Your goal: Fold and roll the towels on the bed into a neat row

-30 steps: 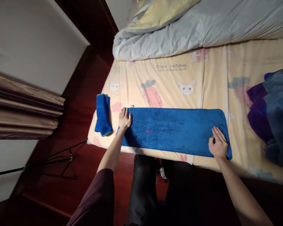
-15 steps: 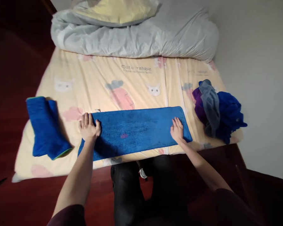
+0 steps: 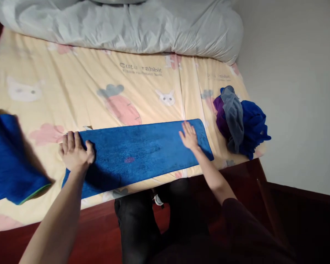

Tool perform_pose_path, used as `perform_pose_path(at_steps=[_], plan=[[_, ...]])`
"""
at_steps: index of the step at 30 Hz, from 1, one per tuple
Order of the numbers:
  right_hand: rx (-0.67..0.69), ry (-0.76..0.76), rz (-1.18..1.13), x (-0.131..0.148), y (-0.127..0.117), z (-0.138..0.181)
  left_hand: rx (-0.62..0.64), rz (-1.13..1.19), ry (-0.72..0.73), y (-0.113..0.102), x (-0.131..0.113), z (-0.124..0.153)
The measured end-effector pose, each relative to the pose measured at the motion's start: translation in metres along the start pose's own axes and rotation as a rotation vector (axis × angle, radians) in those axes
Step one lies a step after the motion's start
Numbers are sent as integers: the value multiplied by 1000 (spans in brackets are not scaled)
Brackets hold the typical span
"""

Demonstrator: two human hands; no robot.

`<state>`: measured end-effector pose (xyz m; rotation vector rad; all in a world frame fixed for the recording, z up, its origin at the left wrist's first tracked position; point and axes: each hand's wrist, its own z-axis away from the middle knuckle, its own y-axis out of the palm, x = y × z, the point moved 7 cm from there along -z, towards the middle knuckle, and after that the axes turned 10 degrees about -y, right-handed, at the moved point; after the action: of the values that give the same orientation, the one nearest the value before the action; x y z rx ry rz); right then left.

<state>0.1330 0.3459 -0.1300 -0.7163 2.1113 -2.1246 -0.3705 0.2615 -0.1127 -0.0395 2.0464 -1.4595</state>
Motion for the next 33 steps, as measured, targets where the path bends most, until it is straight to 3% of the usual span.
perform_pose_path(at_steps=[3, 6, 10, 14, 19, 24, 27, 30, 33], plan=[[-25, 134, 72, -85, -24, 13, -8, -8, -4, 0, 0, 0], [-3, 137, 114, -109, -34, 11, -15, -16, -1, 1, 1, 0], [21, 102, 190, -81, -41, 16, -26, -34, -3, 4, 4, -1], [52, -103, 184, -40, -37, 75, 4, -83, -38, 7, 9, -3], [-13, 1, 165, -52, -26, 156, 46, -168, -49, 13, 14, -3], [-42, 21, 170, -61, -18, 160, 88, -218, -35, 16, 18, -6], [-31, 22, 182, -60, -18, 157, 110, -254, -43, 10, 5, -6], [-36, 43, 199, -62, -19, 157, 114, -274, -36, -3, -20, 18], [-48, 86, 202, -62, -18, 157, 133, -246, 86, -14, -41, 82]])
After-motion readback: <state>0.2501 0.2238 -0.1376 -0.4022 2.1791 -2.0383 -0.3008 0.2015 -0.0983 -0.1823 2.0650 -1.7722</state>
